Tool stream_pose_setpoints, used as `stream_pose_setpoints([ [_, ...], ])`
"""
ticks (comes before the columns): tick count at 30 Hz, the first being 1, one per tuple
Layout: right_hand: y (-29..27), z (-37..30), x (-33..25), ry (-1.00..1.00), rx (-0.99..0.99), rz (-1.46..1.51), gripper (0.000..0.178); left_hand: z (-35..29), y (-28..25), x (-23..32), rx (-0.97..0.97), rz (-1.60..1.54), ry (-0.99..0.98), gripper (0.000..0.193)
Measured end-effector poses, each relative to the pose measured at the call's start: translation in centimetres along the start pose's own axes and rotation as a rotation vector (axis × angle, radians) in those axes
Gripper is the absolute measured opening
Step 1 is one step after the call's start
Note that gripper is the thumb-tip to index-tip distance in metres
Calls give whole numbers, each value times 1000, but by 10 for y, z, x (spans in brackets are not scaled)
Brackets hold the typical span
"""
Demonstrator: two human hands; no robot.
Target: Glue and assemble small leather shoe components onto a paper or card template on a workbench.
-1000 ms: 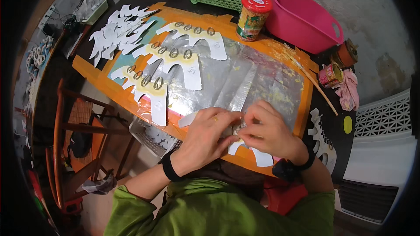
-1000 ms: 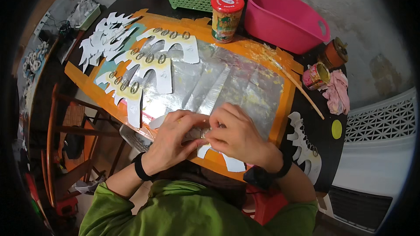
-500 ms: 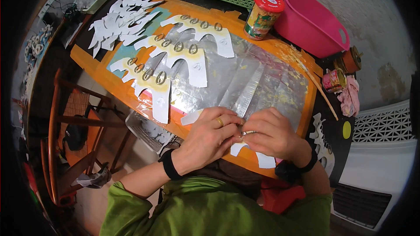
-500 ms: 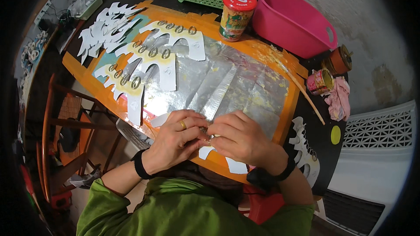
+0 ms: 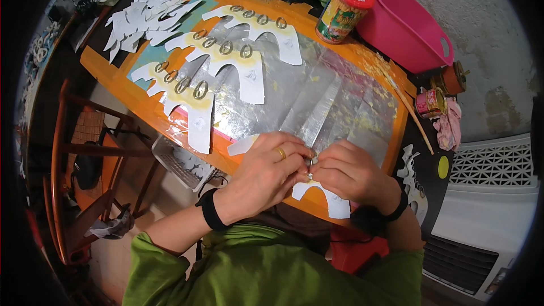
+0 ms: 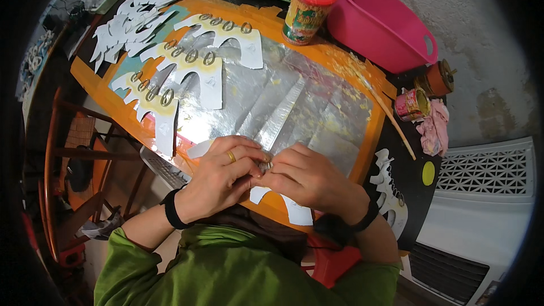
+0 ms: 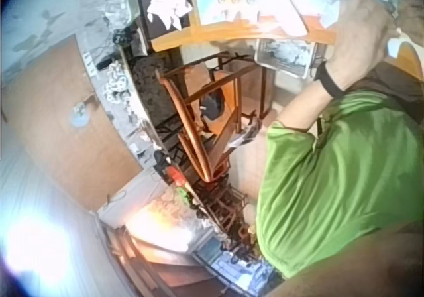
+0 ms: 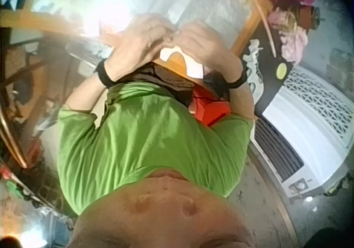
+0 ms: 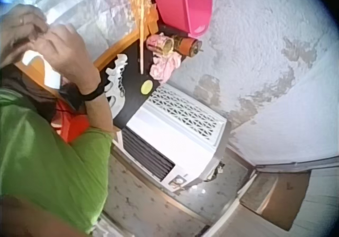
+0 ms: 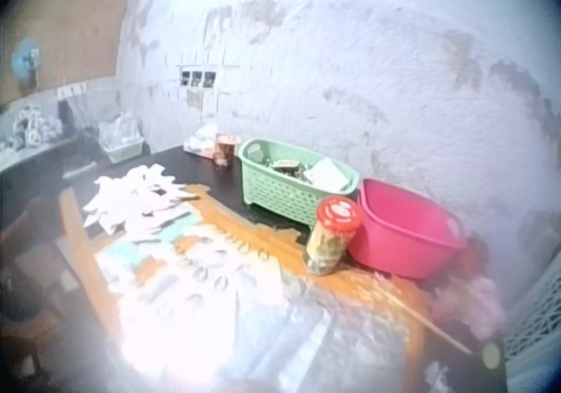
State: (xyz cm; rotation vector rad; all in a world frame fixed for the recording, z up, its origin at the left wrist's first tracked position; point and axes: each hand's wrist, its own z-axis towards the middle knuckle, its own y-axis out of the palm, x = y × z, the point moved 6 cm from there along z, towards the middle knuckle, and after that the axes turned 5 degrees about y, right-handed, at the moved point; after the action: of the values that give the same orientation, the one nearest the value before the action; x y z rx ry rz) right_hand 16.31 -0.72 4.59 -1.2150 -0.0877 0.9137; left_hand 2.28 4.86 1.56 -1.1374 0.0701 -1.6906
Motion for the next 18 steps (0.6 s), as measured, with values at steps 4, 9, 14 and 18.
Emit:
stream_pose_setpoints([
  [4,-1,-1,-7,-51,-11,-49,15,-1,-1,-2,-13,-6,-1,13],
  [9,2,-4,-17,-100,-81,-161,14,-2,-1,-1,-24,1,-3,12],
  [14,6,-9,-21,-120,-57,-228,11,-2,0,0,-26,17,17,12],
  [18,7,-10,-20,-104,-81,-247,9,0,0,1,-29,12,28,11],
])
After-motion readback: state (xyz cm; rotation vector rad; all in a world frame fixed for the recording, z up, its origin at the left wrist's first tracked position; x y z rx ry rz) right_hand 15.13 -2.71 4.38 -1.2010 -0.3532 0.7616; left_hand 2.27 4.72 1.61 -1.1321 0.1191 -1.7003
